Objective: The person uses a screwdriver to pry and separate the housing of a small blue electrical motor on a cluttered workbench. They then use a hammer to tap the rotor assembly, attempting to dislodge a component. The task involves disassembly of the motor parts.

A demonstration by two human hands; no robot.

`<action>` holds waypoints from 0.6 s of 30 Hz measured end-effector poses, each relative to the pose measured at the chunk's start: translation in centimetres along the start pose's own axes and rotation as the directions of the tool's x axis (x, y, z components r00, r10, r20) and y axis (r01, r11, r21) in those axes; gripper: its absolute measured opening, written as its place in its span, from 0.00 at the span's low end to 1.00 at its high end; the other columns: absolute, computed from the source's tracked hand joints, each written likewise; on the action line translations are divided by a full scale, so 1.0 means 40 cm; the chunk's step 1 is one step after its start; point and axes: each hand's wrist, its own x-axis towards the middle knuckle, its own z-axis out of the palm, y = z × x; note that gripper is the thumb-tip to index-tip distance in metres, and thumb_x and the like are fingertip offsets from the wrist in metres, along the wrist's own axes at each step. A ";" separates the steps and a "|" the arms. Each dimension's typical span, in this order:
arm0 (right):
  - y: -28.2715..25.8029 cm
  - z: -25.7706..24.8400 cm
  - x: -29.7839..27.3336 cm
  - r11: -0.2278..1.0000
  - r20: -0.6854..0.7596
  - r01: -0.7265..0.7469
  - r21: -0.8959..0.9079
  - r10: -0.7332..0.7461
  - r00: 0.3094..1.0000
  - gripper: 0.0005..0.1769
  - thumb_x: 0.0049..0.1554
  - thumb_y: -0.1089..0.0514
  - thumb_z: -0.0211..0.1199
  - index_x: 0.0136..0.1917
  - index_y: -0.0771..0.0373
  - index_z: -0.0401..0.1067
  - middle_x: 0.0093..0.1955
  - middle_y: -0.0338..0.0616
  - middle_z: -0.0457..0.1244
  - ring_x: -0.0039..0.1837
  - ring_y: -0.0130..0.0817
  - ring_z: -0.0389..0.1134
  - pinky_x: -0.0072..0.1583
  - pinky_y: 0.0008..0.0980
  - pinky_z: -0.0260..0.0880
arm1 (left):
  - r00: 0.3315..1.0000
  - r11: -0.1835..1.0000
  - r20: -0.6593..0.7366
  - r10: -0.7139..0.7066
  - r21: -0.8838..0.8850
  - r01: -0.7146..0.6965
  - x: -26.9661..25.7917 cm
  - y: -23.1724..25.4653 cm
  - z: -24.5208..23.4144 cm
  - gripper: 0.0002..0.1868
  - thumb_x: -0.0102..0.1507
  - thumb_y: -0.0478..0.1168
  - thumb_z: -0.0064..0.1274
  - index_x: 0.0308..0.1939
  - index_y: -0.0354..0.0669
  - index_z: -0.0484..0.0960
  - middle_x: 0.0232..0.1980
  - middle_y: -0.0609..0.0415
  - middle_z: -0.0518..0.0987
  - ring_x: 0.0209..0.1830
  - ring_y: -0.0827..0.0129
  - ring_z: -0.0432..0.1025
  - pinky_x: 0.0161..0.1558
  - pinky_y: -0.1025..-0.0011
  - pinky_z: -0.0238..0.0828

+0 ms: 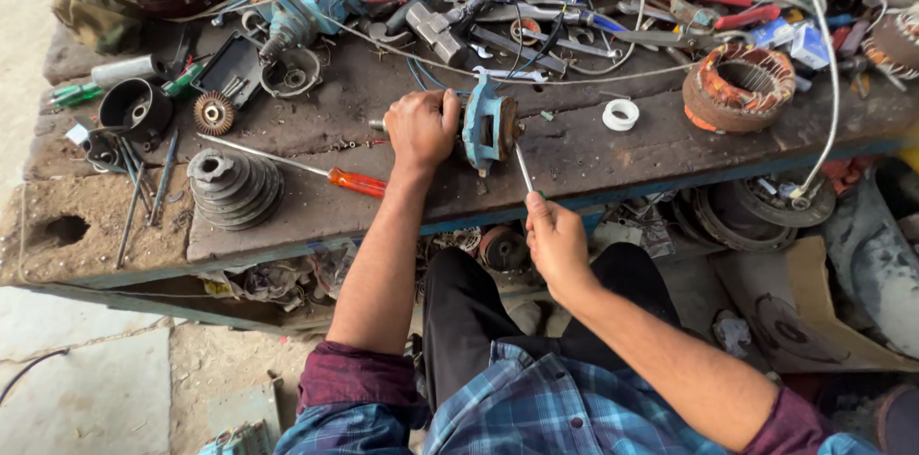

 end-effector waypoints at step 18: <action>0.048 0.110 -0.037 0.975 -0.086 0.071 0.212 -0.054 0.995 0.26 0.67 0.41 0.52 0.34 0.60 0.58 0.24 0.32 0.49 0.23 0.20 0.48 0.26 0.26 0.46 | 0.999 0.999 0.001 -0.034 0.013 0.034 -0.019 0.008 -0.006 0.20 0.65 0.50 0.50 0.25 0.40 0.84 0.27 0.41 0.80 0.30 0.45 0.76 0.35 0.51 0.70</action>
